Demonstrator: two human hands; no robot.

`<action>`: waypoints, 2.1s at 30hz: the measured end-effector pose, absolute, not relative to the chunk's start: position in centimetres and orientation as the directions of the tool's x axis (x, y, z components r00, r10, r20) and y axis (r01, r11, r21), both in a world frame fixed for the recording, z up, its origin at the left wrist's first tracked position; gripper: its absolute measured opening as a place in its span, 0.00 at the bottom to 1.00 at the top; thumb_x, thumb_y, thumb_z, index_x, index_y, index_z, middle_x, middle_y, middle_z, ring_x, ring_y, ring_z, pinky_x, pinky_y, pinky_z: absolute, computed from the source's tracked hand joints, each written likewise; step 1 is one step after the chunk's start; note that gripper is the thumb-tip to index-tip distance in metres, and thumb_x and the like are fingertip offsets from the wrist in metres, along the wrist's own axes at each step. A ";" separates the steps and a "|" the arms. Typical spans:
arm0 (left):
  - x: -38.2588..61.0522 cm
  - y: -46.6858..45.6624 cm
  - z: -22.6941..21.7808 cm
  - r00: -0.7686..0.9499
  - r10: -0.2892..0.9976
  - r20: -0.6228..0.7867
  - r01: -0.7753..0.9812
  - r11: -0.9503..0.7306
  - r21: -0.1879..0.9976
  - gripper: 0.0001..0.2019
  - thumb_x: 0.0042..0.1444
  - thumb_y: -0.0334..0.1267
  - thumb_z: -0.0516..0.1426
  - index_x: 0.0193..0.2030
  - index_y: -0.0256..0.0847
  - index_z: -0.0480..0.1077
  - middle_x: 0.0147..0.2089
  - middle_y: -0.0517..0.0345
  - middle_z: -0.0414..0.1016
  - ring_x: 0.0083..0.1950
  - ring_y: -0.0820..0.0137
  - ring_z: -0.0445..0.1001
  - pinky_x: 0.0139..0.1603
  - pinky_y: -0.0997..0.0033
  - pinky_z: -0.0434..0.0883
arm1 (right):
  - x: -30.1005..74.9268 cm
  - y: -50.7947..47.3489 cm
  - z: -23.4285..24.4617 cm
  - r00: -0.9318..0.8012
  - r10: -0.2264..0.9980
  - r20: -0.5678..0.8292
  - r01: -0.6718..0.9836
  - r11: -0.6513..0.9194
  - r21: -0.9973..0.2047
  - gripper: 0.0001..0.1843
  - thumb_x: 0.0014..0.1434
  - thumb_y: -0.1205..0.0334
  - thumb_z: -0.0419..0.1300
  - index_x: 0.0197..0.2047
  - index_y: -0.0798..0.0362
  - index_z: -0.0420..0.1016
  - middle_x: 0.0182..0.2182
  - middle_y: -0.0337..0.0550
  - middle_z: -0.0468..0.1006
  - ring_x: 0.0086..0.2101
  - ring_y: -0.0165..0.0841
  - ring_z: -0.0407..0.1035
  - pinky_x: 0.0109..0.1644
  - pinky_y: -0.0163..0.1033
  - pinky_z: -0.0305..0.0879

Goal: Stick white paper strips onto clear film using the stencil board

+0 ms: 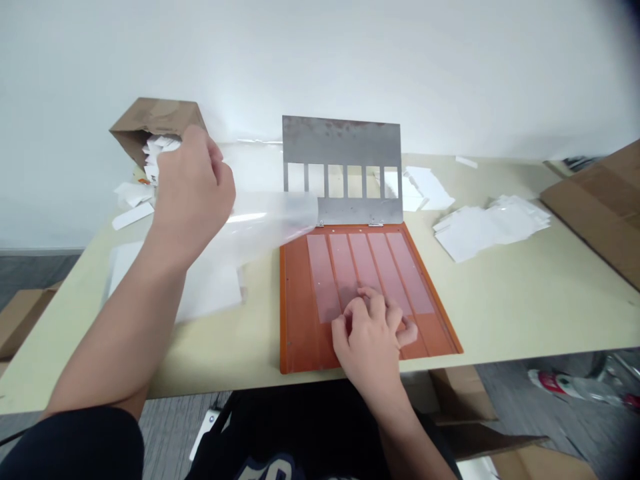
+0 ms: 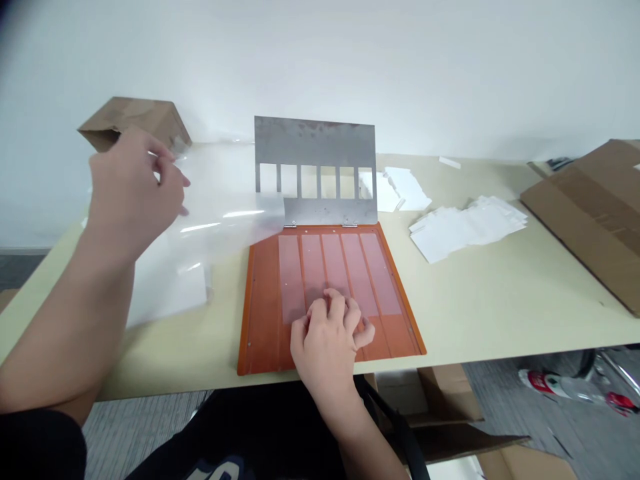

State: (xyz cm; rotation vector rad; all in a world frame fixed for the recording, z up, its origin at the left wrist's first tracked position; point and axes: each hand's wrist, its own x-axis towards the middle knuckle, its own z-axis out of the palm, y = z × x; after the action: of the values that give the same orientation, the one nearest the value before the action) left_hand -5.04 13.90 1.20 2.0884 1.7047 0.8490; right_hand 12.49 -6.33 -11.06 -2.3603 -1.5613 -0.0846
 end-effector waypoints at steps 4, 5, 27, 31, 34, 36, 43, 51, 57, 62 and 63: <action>-4.2 12.5 3.0 0.066 0.955 0.288 0.782 -0.229 0.580 0.06 0.66 0.33 0.49 0.47 0.45 0.63 0.38 0.62 0.76 0.26 0.75 0.72 0.28 0.72 0.67 | 12.8 -6.6 -11.2 0.336 0.916 0.218 0.925 -0.277 -0.261 0.08 0.56 0.65 0.55 0.39 0.50 0.72 0.55 0.53 0.71 0.53 0.52 0.60 0.51 0.61 0.50; -3.9 12.2 3.4 0.052 0.965 0.259 0.769 -0.204 0.605 0.08 0.65 0.32 0.49 0.49 0.45 0.63 0.37 0.63 0.76 0.25 0.75 0.72 0.29 0.72 0.68 | 12.9 -6.6 -11.2 0.300 0.930 0.213 0.933 -0.239 -0.270 0.11 0.57 0.66 0.55 0.43 0.48 0.73 0.56 0.52 0.71 0.54 0.52 0.60 0.51 0.61 0.50; -4.8 10.7 2.9 0.266 0.903 0.338 0.683 -0.424 0.595 0.14 0.65 0.32 0.47 0.42 0.42 0.74 0.43 0.62 0.79 0.25 0.76 0.76 0.28 0.75 0.68 | 12.2 -6.1 -12.2 0.203 0.917 0.343 0.955 -0.108 -0.277 0.11 0.65 0.56 0.59 0.47 0.46 0.79 0.54 0.48 0.76 0.52 0.49 0.63 0.55 0.59 0.46; -4.9 10.6 3.1 0.319 0.916 0.242 0.659 -0.398 0.639 0.13 0.65 0.36 0.49 0.43 0.44 0.75 0.45 0.62 0.79 0.28 0.74 0.79 0.26 0.75 0.69 | 12.4 -6.2 -12.2 0.196 0.921 0.337 0.956 -0.103 -0.274 0.11 0.65 0.56 0.58 0.47 0.46 0.78 0.54 0.50 0.75 0.52 0.49 0.63 0.54 0.59 0.47; -4.8 10.8 3.0 0.369 0.919 0.137 0.649 -0.360 0.671 0.09 0.62 0.38 0.54 0.42 0.47 0.76 0.46 0.62 0.79 0.29 0.72 0.80 0.25 0.75 0.69 | 12.4 -6.2 -12.3 0.194 0.921 0.339 0.956 -0.099 -0.278 0.11 0.65 0.56 0.58 0.47 0.46 0.78 0.54 0.50 0.76 0.52 0.49 0.63 0.54 0.59 0.48; -4.7 10.9 2.8 0.417 0.906 0.076 0.628 -0.348 0.696 0.08 0.59 0.38 0.57 0.43 0.48 0.77 0.47 0.62 0.79 0.30 0.70 0.80 0.25 0.75 0.70 | 12.4 -6.2 -12.4 0.196 0.918 0.344 0.954 -0.098 -0.283 0.11 0.64 0.56 0.58 0.47 0.47 0.78 0.54 0.50 0.76 0.52 0.50 0.63 0.54 0.59 0.47; -3.1 10.0 2.1 0.566 0.823 -0.044 0.495 -0.296 0.817 0.09 0.54 0.36 0.58 0.42 0.45 0.75 0.48 0.58 0.78 0.31 0.72 0.80 0.28 0.75 0.76 | 12.5 -6.0 -11.4 0.242 0.894 0.378 0.875 -0.033 -0.482 0.12 0.64 0.56 0.58 0.50 0.47 0.74 0.50 0.47 0.79 0.49 0.44 0.69 0.53 0.54 0.53; 0.1 8.2 -0.9 0.676 0.731 -0.093 0.440 -0.299 0.847 0.10 0.48 0.31 0.60 0.39 0.42 0.71 0.39 0.60 0.77 0.32 0.71 0.77 0.31 0.72 0.73 | 12.5 -4.9 -8.9 0.376 0.901 0.215 0.472 0.014 -0.881 0.11 0.62 0.53 0.61 0.45 0.49 0.74 0.39 0.42 0.82 0.40 0.36 0.75 0.46 0.43 0.68; 1.1 7.6 -2.3 0.706 0.692 -0.150 0.355 -0.162 0.921 0.13 0.43 0.28 0.60 0.37 0.41 0.67 0.41 0.61 0.73 0.29 0.75 0.74 0.30 0.73 0.71 | 12.7 -4.4 -8.8 0.438 0.889 0.134 0.362 -0.038 -0.931 0.11 0.61 0.51 0.62 0.35 0.50 0.75 0.32 0.40 0.80 0.34 0.33 0.74 0.39 0.38 0.68; 1.1 7.6 -2.9 0.741 0.645 -0.189 0.316 -0.087 0.945 0.15 0.44 0.29 0.61 0.39 0.42 0.64 0.44 0.60 0.69 0.30 0.74 0.74 0.28 0.71 0.72 | 13.3 -4.6 -9.2 0.369 0.929 -0.016 0.136 -0.071 -0.988 0.12 0.61 0.50 0.61 0.36 0.51 0.76 0.33 0.41 0.79 0.34 0.32 0.72 0.40 0.38 0.68; 1.1 7.6 -2.9 0.749 0.635 -0.189 0.310 -0.084 0.947 0.15 0.44 0.30 0.61 0.39 0.42 0.63 0.44 0.59 0.69 0.30 0.74 0.74 0.29 0.70 0.73 | 13.4 -4.7 -9.2 0.353 0.935 -0.039 0.082 -0.072 -0.994 0.12 0.61 0.50 0.62 0.36 0.51 0.75 0.33 0.40 0.79 0.34 0.32 0.72 0.39 0.38 0.68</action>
State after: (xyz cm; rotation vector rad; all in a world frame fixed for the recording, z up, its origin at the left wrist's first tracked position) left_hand 1.12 7.65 -2.90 1.6814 0.7594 0.3189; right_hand 13.39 -4.70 -9.25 -1.4672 -0.9770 0.9325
